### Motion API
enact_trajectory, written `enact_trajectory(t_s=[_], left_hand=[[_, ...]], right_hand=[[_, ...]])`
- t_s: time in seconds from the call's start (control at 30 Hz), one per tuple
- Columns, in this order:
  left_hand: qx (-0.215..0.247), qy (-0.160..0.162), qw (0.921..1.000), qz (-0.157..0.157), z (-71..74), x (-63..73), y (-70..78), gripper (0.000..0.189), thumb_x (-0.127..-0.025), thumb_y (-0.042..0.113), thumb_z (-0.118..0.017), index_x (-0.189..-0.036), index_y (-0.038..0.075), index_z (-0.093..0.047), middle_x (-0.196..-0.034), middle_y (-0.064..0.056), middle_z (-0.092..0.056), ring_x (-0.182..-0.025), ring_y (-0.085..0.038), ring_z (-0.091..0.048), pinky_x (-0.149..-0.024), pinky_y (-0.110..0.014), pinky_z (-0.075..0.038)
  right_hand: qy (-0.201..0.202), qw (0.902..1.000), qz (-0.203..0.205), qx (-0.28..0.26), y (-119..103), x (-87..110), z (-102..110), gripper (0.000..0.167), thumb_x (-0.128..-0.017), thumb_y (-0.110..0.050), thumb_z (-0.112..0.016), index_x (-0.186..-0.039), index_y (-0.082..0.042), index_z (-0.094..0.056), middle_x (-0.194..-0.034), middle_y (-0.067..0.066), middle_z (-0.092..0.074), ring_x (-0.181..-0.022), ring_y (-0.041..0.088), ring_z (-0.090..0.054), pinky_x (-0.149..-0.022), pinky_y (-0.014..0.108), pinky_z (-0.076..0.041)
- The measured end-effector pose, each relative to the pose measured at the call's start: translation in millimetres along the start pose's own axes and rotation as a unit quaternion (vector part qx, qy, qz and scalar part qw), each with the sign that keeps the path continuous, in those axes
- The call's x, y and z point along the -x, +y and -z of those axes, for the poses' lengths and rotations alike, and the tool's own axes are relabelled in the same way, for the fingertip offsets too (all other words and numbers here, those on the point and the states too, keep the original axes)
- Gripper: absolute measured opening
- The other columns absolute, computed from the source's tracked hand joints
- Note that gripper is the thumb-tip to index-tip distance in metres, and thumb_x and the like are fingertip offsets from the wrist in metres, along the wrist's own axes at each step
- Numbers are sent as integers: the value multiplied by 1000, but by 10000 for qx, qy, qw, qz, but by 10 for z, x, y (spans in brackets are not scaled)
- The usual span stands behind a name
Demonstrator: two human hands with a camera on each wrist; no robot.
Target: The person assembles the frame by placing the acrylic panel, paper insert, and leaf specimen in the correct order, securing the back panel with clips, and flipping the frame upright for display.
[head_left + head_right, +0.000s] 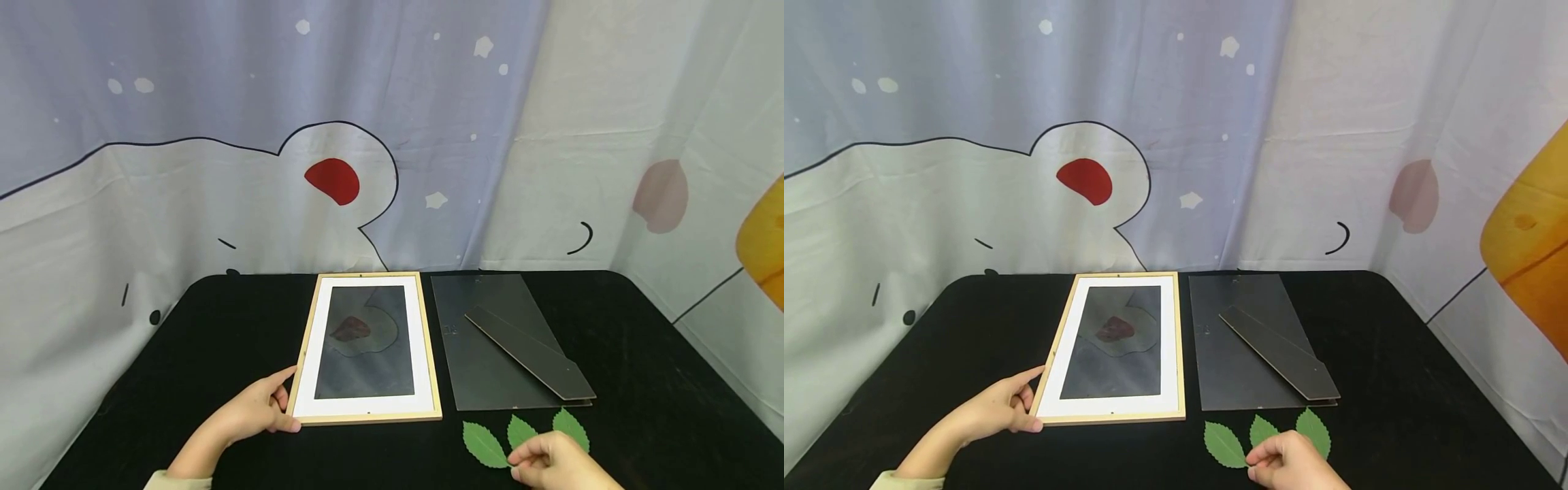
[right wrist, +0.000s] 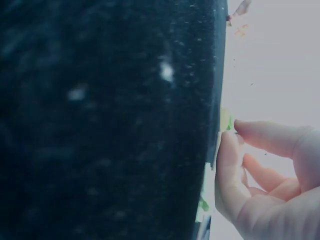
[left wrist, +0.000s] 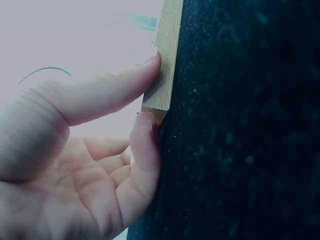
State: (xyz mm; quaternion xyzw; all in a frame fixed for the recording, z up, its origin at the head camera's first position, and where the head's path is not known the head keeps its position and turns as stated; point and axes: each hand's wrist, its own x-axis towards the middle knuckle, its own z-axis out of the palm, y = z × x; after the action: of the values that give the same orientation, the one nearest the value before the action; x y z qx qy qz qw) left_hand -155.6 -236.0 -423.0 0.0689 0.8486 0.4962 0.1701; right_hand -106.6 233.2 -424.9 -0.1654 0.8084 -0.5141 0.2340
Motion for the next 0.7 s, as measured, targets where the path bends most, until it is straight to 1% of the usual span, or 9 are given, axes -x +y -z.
enact_trajectory(t_s=[0.17, 0.4, 0.5, 0.6, 0.7], left_hand=[[-3, -13, 10000, 0, 7, -9, -20, 100, -65, -2, -84, -145, -12, -25, -79, -10, -47, -56, -18, -47, -52, -29, -44], [37, -32, 10000, -1, 8, -14, -35, 101, -65, -2, -84, -146, -11, -24, -80, -10, -47, -55, -17, -46, -53, -29, -44], [48, -31, 10000, -26, 9, -13, -34, 101, -65, -2, -84, -146, -11, -24, -79, -9, -47, -55, -17, -46, -53, -28, -44], [50, -27, 10000, -29, 10, -13, -30, 101, -65, -2, -84, -146, -11, -24, -79, -9, -47, -55, -17, -45, -52, -28, -44], [54, -35, 10000, -22, 10, -14, -24, 101, -65, -2, -84, -146, -11, -24, -79, -10, -47, -55, -16, -45, -52, -28, -44]], right_hand=[[224, 9985, 334, 365, -72, -9, 23, 16, -86, -2, -65, -94, 12, -68, -81, 6, -69, -60, 2, -56, -56, 24, -50], [704, 9931, 439, 831, -280, -64, 87, 14, -87, -6, -67, -94, 6, -69, -79, 5, -68, -63, 1, -55, -57, 22, -48], [879, 9888, 600, 1049, -376, -113, 124, 15, -86, -8, -69, -93, 5, -70, -77, 5, -68, -62, 1, -56, -55, 23, -49], [996, 9865, 616, 1141, -479, -177, 171, 16, -85, -8, -70, -94, 5, -70, -78, 8, -69, -61, 4, -59, -56, 24, -50], [1024, 9857, 653, 1169, -581, -244, 221, 18, -86, -8, -70, -96, 7, -70, -81, 10, -69, -62, 9, -61, -57, 25, -51]])
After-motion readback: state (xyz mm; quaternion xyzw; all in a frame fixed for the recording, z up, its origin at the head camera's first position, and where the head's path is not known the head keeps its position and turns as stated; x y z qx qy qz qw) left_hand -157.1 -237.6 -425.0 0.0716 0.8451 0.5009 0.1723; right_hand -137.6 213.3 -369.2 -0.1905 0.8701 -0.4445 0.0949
